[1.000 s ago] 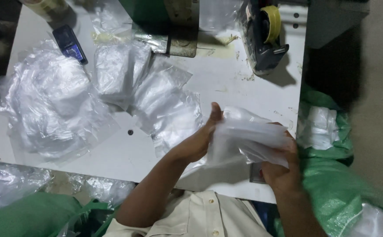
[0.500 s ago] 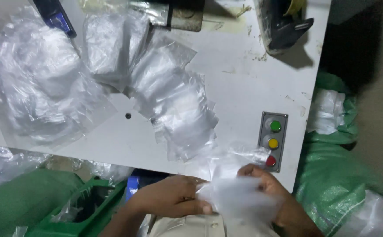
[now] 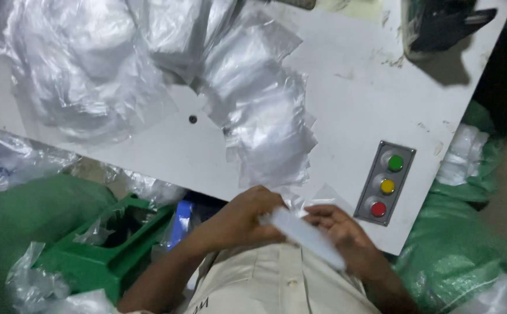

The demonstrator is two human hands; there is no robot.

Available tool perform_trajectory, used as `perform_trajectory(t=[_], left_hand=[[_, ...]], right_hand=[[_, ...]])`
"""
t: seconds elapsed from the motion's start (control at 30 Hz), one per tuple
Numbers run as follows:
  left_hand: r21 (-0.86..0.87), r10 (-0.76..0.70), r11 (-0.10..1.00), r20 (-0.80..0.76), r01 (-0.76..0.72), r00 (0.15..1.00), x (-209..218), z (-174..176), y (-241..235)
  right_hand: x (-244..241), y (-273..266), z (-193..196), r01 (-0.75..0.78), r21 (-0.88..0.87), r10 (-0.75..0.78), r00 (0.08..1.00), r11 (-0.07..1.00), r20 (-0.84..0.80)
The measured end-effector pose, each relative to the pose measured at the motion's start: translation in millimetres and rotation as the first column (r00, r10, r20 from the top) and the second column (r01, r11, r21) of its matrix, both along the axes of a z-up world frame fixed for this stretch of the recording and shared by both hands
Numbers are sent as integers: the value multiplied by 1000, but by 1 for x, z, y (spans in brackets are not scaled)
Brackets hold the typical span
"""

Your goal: Folding and stacking plastic bags on a workbench in a factory setting.

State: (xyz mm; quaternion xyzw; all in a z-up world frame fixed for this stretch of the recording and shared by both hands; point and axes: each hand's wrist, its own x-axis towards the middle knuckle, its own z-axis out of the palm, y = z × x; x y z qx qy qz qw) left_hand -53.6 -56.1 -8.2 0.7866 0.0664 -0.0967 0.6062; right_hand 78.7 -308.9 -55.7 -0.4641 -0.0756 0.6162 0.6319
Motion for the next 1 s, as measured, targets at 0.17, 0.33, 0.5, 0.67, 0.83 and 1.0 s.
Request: perform_trajectory(t=[0.17, 0.33, 0.5, 0.67, 0.83, 1.0], left_hand=[[334, 294, 885, 141, -325, 945, 22, 13, -21], [194, 531, 788, 267, -585, 804, 29, 27, -37], [-636, 607, 337, -416, -694, 677, 41, 56, -28], [-495, 543, 743, 51, -451, 838, 29, 29, -24], [-571, 462, 745, 67, -346, 884, 13, 16, 10], [102, 905, 245, 334, -964, 265, -18, -13, 95]], right_hand=[[16, 39, 67, 167, -377, -59, 958, 911, 281], [-7, 56, 54, 716, 97, -417, 286, 691, 863], [-27, 87, 79, 524, -157, -497, 848, 837, 182], [-5, 101, 100, 282, -171, -247, 948, 944, 203], [-8, 114, 90, 415, -504, -380, 908, 758, 176], [11, 74, 48, 524, -460, -396, 849, 717, 350]])
